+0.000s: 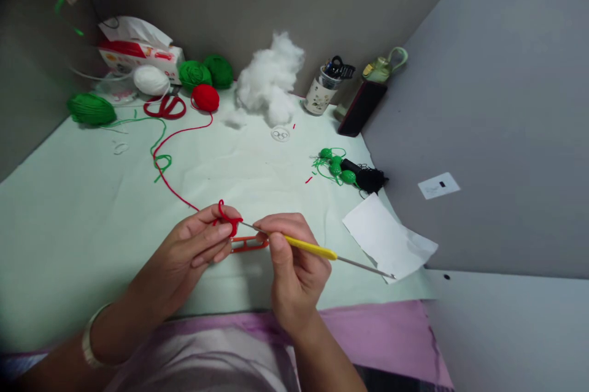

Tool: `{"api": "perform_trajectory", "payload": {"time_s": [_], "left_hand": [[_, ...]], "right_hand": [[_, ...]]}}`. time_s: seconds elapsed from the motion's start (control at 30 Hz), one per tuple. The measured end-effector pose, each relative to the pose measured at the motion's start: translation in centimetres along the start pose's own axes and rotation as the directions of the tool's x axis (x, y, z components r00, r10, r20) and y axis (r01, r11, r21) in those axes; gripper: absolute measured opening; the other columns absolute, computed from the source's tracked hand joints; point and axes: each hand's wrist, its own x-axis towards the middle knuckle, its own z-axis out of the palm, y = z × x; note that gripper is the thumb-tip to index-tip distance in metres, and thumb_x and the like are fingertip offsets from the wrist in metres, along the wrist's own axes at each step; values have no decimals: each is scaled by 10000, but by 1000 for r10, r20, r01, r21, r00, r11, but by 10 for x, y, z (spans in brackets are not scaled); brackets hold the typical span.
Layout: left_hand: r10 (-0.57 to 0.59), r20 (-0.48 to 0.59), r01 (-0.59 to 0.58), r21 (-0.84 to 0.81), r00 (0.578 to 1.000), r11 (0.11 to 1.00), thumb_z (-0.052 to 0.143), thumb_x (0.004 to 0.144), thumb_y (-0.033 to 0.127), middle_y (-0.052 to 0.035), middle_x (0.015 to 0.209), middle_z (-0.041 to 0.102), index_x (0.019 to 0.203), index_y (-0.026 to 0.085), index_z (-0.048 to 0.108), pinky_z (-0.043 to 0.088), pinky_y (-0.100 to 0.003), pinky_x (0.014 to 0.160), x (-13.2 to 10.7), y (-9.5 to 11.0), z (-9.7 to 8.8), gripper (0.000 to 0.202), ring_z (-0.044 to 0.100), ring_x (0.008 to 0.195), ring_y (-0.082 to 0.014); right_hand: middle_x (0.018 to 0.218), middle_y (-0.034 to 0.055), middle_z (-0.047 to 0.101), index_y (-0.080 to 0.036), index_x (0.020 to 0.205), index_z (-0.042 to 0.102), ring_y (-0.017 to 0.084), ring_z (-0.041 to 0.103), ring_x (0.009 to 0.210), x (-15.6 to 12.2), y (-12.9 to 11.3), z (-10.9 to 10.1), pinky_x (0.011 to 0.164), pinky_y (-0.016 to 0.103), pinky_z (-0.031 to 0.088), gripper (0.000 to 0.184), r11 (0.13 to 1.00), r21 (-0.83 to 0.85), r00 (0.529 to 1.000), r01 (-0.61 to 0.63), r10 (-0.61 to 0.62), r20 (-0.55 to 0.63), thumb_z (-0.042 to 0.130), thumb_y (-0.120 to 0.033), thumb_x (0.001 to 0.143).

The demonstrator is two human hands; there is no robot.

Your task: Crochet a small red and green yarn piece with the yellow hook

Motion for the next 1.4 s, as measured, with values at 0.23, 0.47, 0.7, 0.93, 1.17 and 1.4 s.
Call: {"api": "perform_trajectory", "payload": {"time_s": [0.23,0.47,0.7,0.93,1.17,1.4], "left_hand": [[6,2,-6,-22,1000,1000,811,846,288,112,526,414,916,181,749,344,-209,543,0,-3,-1,142,290,488,-53],[21,21,-21,-2,1000,1000,801,874,290,99,546,423,928,195,771,351,-201,553,-1,-6,-3,113,299,501,-57],[18,44,-18,6,999,1000,808,864,268,79,588,492,906,197,771,364,-197,543,-1,-5,-1,90,339,508,-57],[76,27,-78,66,997,995,866,833,236,58,738,625,1270,225,698,383,-193,541,-6,-2,0,468,495,590,-69],[134,39,-138,142,990,980,867,797,186,47,805,686,1626,237,369,488,-247,726,-17,0,4,968,612,725,-118],[169,-5,-164,223,986,961,875,752,133,71,768,645,1486,238,541,501,-240,745,-34,-1,13,813,613,727,-119]], "right_hand": [[891,15,765,-248,1041,790,155,678,780,-2,1,-1,643,304,556,212,999,-32,1000,-12,12,5,591,-175,1043],[893,10,763,-260,1047,796,152,675,776,-1,2,2,637,298,554,208,1000,-2,1000,-29,29,-10,600,-191,1045],[912,10,754,-274,1040,802,139,682,772,-3,3,2,664,288,569,198,988,60,990,-139,138,33,615,-208,1044],[944,2,738,-306,1028,812,133,689,816,-6,6,0,714,276,564,172,933,171,946,-315,296,128,645,-266,1037],[934,13,747,-315,1016,822,165,678,921,-12,-1,-2,793,293,560,125,950,132,949,-283,257,180,719,-250,984],[860,4,728,-280,932,815,151,669,781,-25,-9,-7,688,282,553,78,921,197,936,-337,306,172,800,-209,902]]}}
